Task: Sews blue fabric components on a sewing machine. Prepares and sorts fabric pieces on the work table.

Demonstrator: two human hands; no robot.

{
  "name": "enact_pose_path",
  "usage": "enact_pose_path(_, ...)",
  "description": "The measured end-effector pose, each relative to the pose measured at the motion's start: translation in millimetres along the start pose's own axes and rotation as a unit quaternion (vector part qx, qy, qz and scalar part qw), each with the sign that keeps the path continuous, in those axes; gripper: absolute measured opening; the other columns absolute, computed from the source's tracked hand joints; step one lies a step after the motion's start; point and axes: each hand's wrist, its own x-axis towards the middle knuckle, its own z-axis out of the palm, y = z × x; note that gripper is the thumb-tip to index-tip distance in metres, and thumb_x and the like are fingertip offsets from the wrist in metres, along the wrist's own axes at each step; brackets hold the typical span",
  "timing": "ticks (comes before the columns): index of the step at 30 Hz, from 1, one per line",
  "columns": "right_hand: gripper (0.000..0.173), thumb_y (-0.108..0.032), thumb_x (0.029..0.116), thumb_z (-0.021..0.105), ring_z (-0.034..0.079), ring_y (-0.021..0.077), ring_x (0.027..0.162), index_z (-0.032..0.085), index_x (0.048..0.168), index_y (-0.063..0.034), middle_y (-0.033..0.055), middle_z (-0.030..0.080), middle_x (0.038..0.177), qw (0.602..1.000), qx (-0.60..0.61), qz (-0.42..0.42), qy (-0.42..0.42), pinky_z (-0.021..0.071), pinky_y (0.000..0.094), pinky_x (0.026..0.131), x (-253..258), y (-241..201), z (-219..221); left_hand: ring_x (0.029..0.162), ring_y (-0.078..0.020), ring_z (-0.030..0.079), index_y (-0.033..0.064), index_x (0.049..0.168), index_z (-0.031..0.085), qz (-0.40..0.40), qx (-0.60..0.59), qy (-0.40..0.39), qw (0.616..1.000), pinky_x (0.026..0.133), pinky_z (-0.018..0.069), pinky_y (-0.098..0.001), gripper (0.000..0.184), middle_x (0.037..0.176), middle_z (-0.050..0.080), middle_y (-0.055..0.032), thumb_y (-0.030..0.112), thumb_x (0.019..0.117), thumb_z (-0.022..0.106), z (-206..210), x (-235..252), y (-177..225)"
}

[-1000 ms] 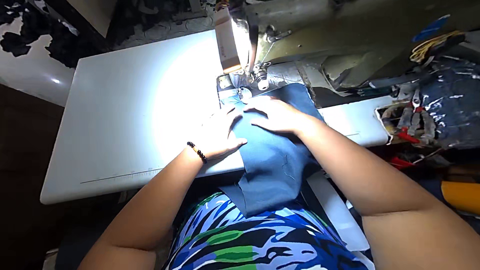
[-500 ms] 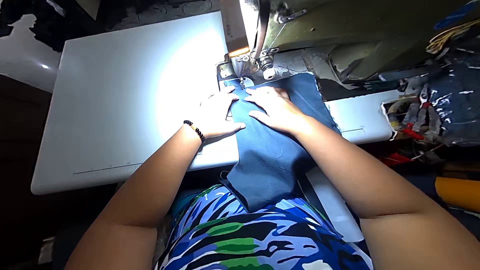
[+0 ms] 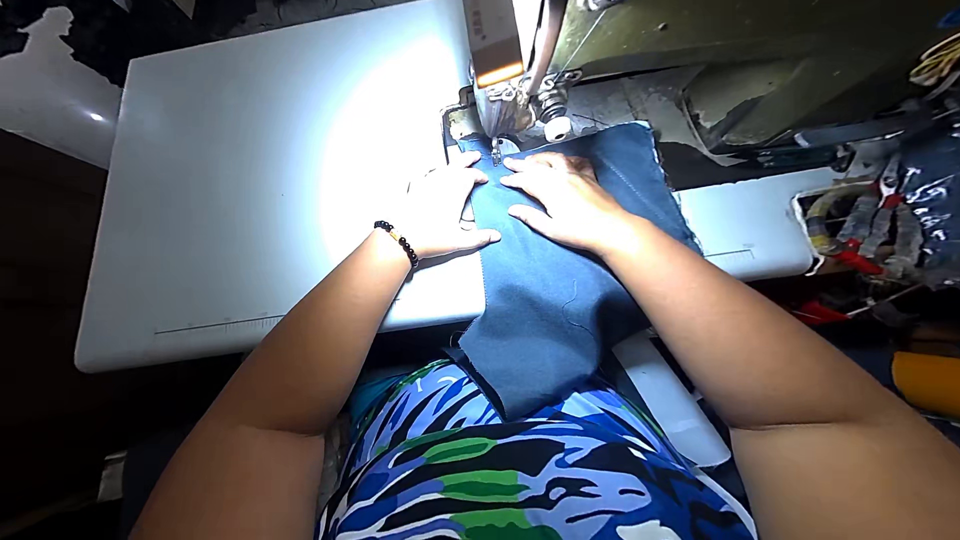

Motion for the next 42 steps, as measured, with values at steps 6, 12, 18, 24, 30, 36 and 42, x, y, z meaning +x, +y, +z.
enact_pose_path(6,0.054,-0.047,0.1049,0.041,0.041,0.032,0.147,0.06,0.144,-0.0155,0.0026,0.048,0.159,1.0,0.003,-0.011,0.007,0.0301,0.0619,0.113,4,6,3,0.152,-0.0276,0.032,0.0083,0.144,0.053,-0.018,0.011,-0.017,1.0,0.12,0.0243,-0.0566,0.089,0.165,0.034,-0.0128,0.071,0.0815,0.063,-6,5,1)
enact_pose_path(12,0.051,-0.045,0.1053,0.043,0.041,0.03,0.147,0.061,0.143,-0.0165,0.0023,0.049,0.158,1.0,-0.002,-0.009,0.004,0.0299,0.059,0.114,8,7,-1,0.152,-0.0284,0.032,0.0107,0.143,0.054,-0.028,0.006,-0.019,0.999,0.12,0.023,-0.0584,0.089,0.164,0.034,-0.0123,0.072,0.0784,0.066,-7,10,-2)
enact_pose_path(18,0.047,-0.041,0.1058,0.044,0.041,0.0304,0.147,0.061,0.143,-0.0169,0.0033,0.048,0.158,1.0,0.001,-0.012,0.004,0.0295,0.0604,0.115,18,13,-3,0.152,-0.0329,0.031,0.0113,0.142,0.053,-0.049,0.022,-0.027,0.998,0.119,0.0248,-0.0603,0.09,0.167,0.03,-0.0116,0.071,0.0765,0.067,-9,18,-2)
enact_pose_path(24,0.031,-0.021,0.0976,0.051,0.063,0.0274,0.119,0.078,0.113,-0.014,0.0085,0.071,0.12,0.992,0.044,-0.088,0.081,0.0489,0.0501,0.099,-56,-62,-15,0.159,-0.0338,0.013,0.0177,0.158,0.042,0.054,0.004,0.011,0.998,0.121,0.0126,-0.0676,0.078,0.17,0.023,-0.0119,0.061,0.0941,0.047,22,-33,39)
enact_pose_path(30,0.037,-0.025,0.1098,0.043,0.066,0.0391,0.119,0.067,0.129,-0.0037,0.0207,0.071,0.12,0.936,0.158,0.058,-0.309,0.0489,0.0598,0.101,-127,-83,27,0.159,-0.0343,0.012,0.0351,0.157,0.043,0.089,0.019,-0.034,0.995,0.12,0.0089,-0.0696,0.061,0.171,0.023,-0.0087,0.06,0.1021,0.033,31,-54,53)
enact_pose_path(36,0.032,-0.016,0.1067,0.049,0.067,0.0366,0.115,0.067,0.129,-0.0035,0.0198,0.07,0.12,0.929,0.17,0.024,-0.329,0.0499,0.0563,0.1,-129,-85,-3,0.159,-0.0334,0.011,0.0409,0.155,0.045,0.114,0.036,-0.033,0.992,0.122,0.0041,-0.0691,0.054,0.17,0.025,-0.006,0.055,0.1046,0.03,33,-57,55)
enact_pose_path(42,0.022,-0.008,0.0966,0.057,0.068,0.0154,0.102,0.077,0.106,-0.0047,0.0063,0.075,0.105,0.954,0.247,-0.041,0.167,0.0543,0.0302,0.093,-62,-82,-8,0.146,-0.0278,0.046,0.0204,0.142,0.061,0.192,0.0,-0.034,0.981,0.122,0.0306,-0.0556,0.052,0.149,0.057,-0.0102,0.05,0.0992,0.055,45,-86,88)
